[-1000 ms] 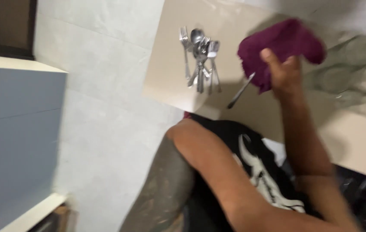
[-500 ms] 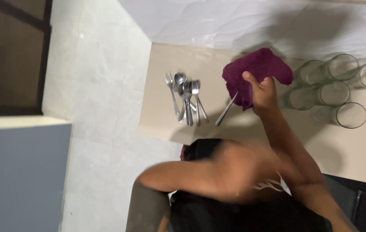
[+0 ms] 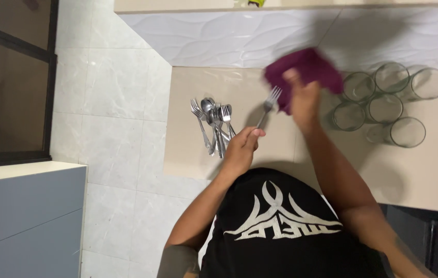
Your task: Wiping cutlery with a cloth and placing them on the dining table next to plates.
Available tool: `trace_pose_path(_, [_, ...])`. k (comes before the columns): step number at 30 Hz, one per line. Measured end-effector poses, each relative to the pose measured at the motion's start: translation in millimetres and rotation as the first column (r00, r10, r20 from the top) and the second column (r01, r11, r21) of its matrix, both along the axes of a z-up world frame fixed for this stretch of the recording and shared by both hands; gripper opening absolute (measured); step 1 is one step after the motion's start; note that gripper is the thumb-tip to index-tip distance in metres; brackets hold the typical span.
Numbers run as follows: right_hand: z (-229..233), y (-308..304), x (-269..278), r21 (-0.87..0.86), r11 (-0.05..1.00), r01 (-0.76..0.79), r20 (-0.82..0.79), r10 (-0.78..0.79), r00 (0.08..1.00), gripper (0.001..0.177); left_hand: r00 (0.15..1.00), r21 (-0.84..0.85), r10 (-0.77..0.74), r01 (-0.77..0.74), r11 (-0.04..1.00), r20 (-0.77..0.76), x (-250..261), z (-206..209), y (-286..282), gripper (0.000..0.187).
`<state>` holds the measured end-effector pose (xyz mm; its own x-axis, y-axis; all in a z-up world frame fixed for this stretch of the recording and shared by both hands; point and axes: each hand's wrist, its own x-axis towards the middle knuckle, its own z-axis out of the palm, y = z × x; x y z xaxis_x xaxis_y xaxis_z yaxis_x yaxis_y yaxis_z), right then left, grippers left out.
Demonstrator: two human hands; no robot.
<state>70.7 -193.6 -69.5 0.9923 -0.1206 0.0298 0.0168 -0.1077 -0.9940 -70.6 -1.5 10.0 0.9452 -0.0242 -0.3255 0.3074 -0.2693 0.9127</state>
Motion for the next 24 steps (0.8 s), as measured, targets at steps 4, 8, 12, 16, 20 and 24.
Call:
trace_pose_path(4, [56.4,9.7,-7.0,0.298,0.954,0.01,-0.116,0.026,0.993,0.043,0.996,-0.098,0.071,-0.067,0.993,0.045,2.6,-13.3,13.1,0.033])
trace_pose_path(8, [58.4,45.0,-41.2,0.854,0.492,-0.171,-0.04,0.39,0.92,0.042,0.986,-0.351,0.133,-0.161,0.923,-0.102,15.2,-24.7,6.0,0.032])
trace_pose_path(12, [45.9,58.1,-55.6,0.827,0.561,-0.021,-0.296,0.468,0.833,0.043,0.997,-0.273,0.077,-0.077,0.959,-0.013,6.3,-44.8,-0.6,0.035])
trace_pose_path(16, [21.9,40.0,-31.4,0.74,0.658,-0.14,-0.184,0.397,0.899,0.041,0.999,-0.172,0.047,-0.045,0.984,0.003,1.7,-29.1,0.6,0.032])
trace_pose_path(20, [21.7,37.4,-23.2,0.566,0.823,-0.046,-0.128,0.143,0.981,0.035,0.998,-0.175,0.061,-0.065,0.982,-0.031,0.8,-40.3,2.0,0.033])
trace_pose_path(24, [50.4,42.1,-44.0,0.772,0.622,0.13,-0.224,0.076,0.972,0.036,0.995,-0.211,0.071,-0.086,0.974,-0.077,-0.3,-26.7,-4.2,0.033])
